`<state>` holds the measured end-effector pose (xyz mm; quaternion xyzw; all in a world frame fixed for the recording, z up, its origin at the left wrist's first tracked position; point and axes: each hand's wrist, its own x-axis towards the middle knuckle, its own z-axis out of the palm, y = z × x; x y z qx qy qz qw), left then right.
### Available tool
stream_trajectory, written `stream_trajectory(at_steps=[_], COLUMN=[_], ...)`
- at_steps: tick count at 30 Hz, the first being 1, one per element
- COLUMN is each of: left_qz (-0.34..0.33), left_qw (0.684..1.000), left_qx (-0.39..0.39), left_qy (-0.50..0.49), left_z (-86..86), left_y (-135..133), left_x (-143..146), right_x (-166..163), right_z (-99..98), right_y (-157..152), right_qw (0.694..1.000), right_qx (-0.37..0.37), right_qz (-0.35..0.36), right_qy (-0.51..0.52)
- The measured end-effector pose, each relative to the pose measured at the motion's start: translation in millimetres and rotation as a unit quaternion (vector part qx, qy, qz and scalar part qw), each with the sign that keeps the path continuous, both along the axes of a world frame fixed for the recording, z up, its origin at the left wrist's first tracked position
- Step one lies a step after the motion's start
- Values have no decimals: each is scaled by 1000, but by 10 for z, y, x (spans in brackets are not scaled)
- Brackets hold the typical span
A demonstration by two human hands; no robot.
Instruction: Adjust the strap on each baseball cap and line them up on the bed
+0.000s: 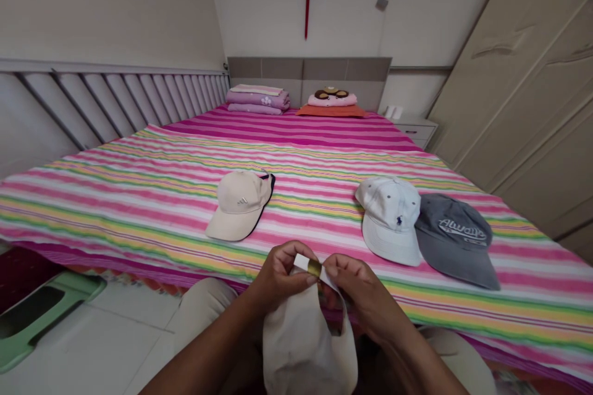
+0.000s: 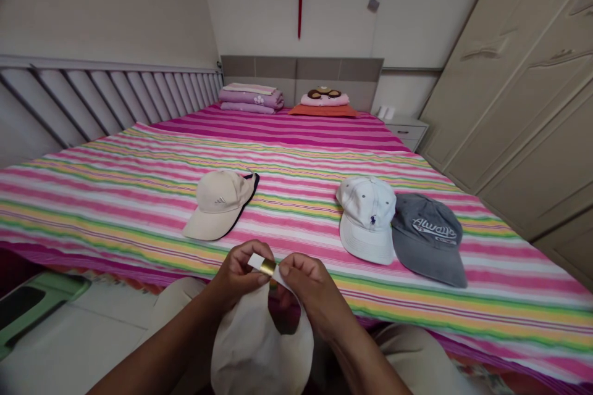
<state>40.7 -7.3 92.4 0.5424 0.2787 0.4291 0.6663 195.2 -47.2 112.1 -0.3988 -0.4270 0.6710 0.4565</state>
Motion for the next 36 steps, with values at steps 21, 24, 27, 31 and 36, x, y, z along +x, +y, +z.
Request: stream_trajectory(at_steps=[21, 24, 27, 31, 36], left_qz=[5, 9, -1, -17, -19], left_qw=[999, 999, 999, 998, 997], left_qx=[47, 47, 51, 58, 65], left_qy=[19, 13, 16, 22, 24], left_z=[-26, -38, -55, -68, -76], left_y=[31, 42, 52, 62, 62], left_x=[-47, -60, -71, -86, -95], right_x=[-8, 14, 24, 17, 0], right_z=[-57, -62, -61, -59, -55], right_y=[36, 31, 37, 66, 89], right_qw=[999, 999, 999, 1000, 1000], right_qx=[-36, -43, -35, -13, 5], right_qz=[16, 20, 2, -7, -5], right_qy=[32, 19, 9, 11, 2])
